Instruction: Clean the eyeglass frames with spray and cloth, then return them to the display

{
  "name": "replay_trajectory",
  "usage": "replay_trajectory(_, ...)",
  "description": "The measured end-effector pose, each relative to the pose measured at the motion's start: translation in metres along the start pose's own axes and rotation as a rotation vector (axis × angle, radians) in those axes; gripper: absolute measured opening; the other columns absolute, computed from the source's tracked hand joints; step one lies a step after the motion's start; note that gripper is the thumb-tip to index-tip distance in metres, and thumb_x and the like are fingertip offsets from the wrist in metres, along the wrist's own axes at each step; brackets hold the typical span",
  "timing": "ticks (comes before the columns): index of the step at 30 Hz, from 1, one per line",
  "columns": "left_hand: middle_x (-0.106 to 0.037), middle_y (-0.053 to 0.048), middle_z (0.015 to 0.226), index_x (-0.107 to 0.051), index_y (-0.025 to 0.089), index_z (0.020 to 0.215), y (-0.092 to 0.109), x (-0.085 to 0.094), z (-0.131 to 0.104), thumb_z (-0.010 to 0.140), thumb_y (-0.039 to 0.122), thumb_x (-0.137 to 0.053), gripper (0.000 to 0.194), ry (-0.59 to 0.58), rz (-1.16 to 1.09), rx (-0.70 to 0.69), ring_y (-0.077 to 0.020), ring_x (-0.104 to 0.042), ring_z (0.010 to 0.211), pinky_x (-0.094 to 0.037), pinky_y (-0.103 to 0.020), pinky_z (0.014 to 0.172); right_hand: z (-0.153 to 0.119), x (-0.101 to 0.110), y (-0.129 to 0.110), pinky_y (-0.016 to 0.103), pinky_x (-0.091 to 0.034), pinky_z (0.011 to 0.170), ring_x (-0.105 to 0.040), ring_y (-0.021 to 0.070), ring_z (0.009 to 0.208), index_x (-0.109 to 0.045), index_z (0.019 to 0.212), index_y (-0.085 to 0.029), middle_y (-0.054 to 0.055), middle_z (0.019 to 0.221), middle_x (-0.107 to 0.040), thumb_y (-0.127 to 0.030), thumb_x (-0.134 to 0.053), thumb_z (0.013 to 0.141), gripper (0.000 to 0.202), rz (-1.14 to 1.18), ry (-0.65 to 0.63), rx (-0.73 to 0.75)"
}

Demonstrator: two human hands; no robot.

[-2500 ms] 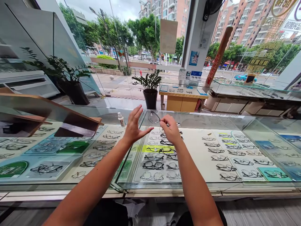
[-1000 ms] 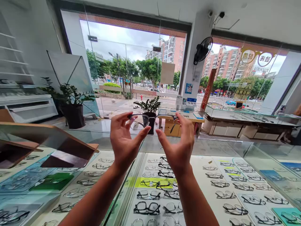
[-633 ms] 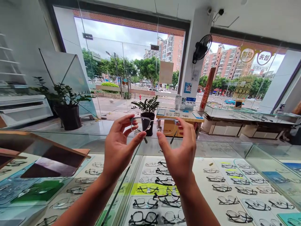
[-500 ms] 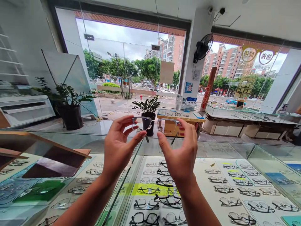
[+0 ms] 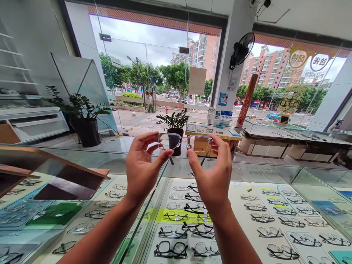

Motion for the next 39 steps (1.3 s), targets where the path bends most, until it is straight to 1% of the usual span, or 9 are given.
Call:
replay_trajectory(4, -0.069, -0.007, 0.122, -0.069, 0.028, 0.126, 0.005, 0.001, 0.0, 0.072, 0.038, -0.097, 0.061, 0.008, 0.057, -0.051, -0.0197, -0.065, 0.107, -0.058, -0.036, 0.097, 0.001, -0.002, 0.004, 0.056, -0.057, 0.1, -0.068, 0.0303, 0.113, -0.062, 0.135, -0.025, 0.011, 0.127, -0.07, -0.053, -0.08, 0.084, 0.061, -0.014, -0.038, -0.029)
replay_trajectory(12, -0.067, -0.007, 0.121, -0.068, 0.027, 0.127, 0.01, 0.002, -0.003, 0.074, 0.037, -0.096, 0.06, 0.015, 0.123, -0.093, -0.0202, -0.065, 0.105, -0.056, -0.037, 0.093, 0.003, -0.005, 0.007, 0.056, -0.057, 0.098, -0.07, 0.0303, 0.109, -0.064, 0.134, -0.024, 0.012, 0.124, -0.073, -0.057, -0.077, 0.085, 0.061, -0.034, -0.093, -0.07)
replay_trajectory(21, -0.067, -0.006, 0.12, -0.067, 0.028, 0.128, 0.012, 0.0, -0.005, 0.074, 0.036, -0.096, 0.061, 0.008, 0.155, -0.106, -0.0208, -0.064, 0.106, -0.056, -0.037, 0.093, 0.003, -0.003, 0.007, 0.057, -0.056, 0.099, -0.069, 0.0309, 0.11, -0.063, 0.135, -0.023, 0.013, 0.124, -0.072, -0.056, -0.076, 0.086, 0.061, -0.032, -0.095, -0.075)
replay_trajectory(28, -0.067, -0.006, 0.121, -0.067, 0.028, 0.128, 0.011, -0.002, -0.006, 0.075, 0.035, -0.095, 0.061, -0.001, 0.136, -0.093, -0.0207, -0.065, 0.106, -0.055, -0.037, 0.094, 0.003, -0.002, 0.007, 0.055, -0.056, 0.098, -0.069, 0.0302, 0.11, -0.062, 0.134, -0.023, 0.012, 0.126, -0.071, -0.055, -0.075, 0.086, 0.059, -0.042, -0.097, -0.073)
replay_trajectory(39, -0.068, -0.007, 0.12, -0.068, 0.028, 0.128, 0.01, 0.0, -0.004, 0.072, 0.036, -0.096, 0.062, -0.002, 0.125, -0.093, -0.0213, -0.065, 0.105, -0.057, -0.039, 0.094, 0.003, -0.003, 0.005, 0.056, -0.056, 0.098, -0.068, 0.0301, 0.108, -0.062, 0.134, -0.024, 0.012, 0.126, -0.071, -0.054, -0.075, 0.086, 0.058, -0.052, -0.098, -0.064)
Point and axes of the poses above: each hand's wrist, its own z-axis towards the middle knuckle, its own x-axis out of the back of the hand, y = z × x, the point moved 9 cm from there along z, towards the middle knuckle
